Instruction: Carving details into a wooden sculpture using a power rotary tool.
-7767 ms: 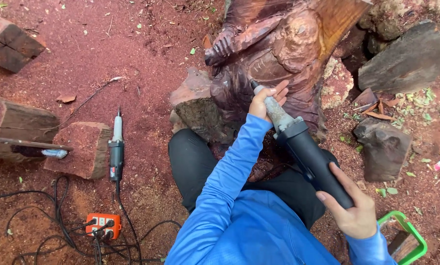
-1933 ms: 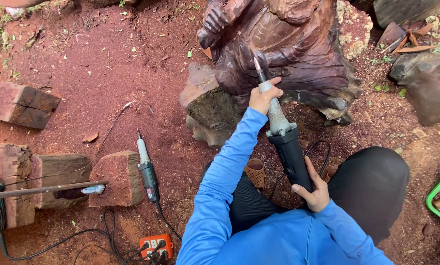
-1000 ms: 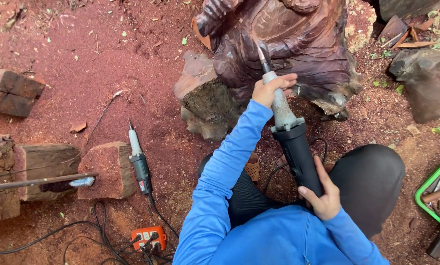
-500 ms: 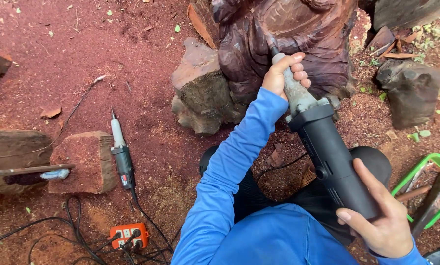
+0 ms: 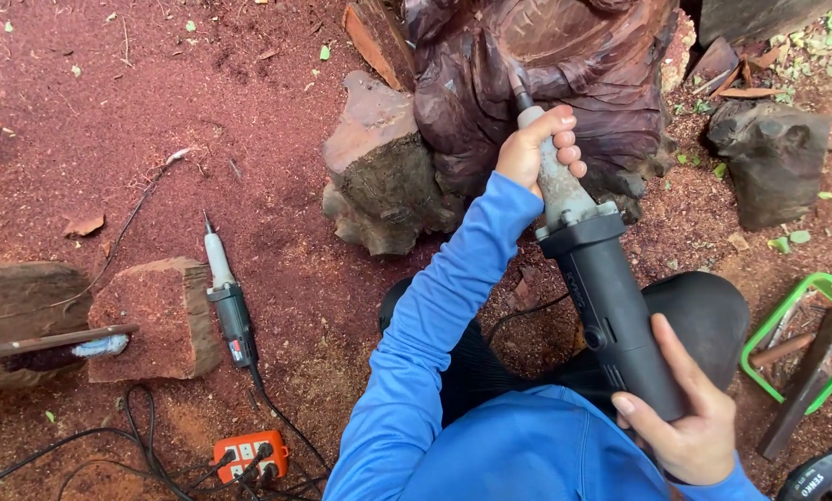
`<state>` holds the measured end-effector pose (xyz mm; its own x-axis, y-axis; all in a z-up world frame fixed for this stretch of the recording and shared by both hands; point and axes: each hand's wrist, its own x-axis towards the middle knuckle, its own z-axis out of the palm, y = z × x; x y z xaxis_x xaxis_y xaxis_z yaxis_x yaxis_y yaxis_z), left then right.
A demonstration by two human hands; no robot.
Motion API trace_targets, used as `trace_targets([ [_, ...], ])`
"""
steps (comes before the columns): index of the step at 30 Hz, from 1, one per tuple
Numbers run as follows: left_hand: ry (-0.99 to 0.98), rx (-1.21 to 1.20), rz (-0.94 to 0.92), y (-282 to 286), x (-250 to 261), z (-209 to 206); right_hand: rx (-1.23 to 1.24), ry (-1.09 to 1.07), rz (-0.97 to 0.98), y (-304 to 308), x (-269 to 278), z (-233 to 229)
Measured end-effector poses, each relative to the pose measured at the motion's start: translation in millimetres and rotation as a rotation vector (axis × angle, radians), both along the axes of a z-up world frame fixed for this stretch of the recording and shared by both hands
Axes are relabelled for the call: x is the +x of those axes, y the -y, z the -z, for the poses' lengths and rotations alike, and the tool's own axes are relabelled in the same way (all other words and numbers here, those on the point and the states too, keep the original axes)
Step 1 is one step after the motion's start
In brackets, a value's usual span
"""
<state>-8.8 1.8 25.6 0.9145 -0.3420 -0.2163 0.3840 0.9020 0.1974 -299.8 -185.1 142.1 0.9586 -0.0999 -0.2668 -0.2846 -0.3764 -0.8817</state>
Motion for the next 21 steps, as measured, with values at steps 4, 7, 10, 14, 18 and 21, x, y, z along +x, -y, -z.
trace_targets([
  [4,-0.015,0.142,0.002,-6.0,-10.8,-8.5,0.119,0.011,0.037,-10.6,-12.5,26.7],
  [7,-0.031,0.207,0.01,-7.7,-17.5,-7.1,0.18,0.028,0.042,-16.7,-18.9,45.5],
  [10,-0.034,0.272,0.011,-7.6,-23.5,-6.5,0.237,0.05,0.039,-17.8,-24.4,63.3],
  [14,-0.064,0.354,-0.007,-2.0,-31.0,4.5,0.314,0.069,0.018,-5.3,-29.9,83.4],
  [18,-0.087,0.416,-0.014,4.4,-43.3,13.3,0.434,0.084,-0.055,20.7,-28.7,115.9],
  [21,0.018,0.425,0.021,8.2,-43.1,6.2,0.504,0.068,-0.086,25.6,-22.7,149.6],
])
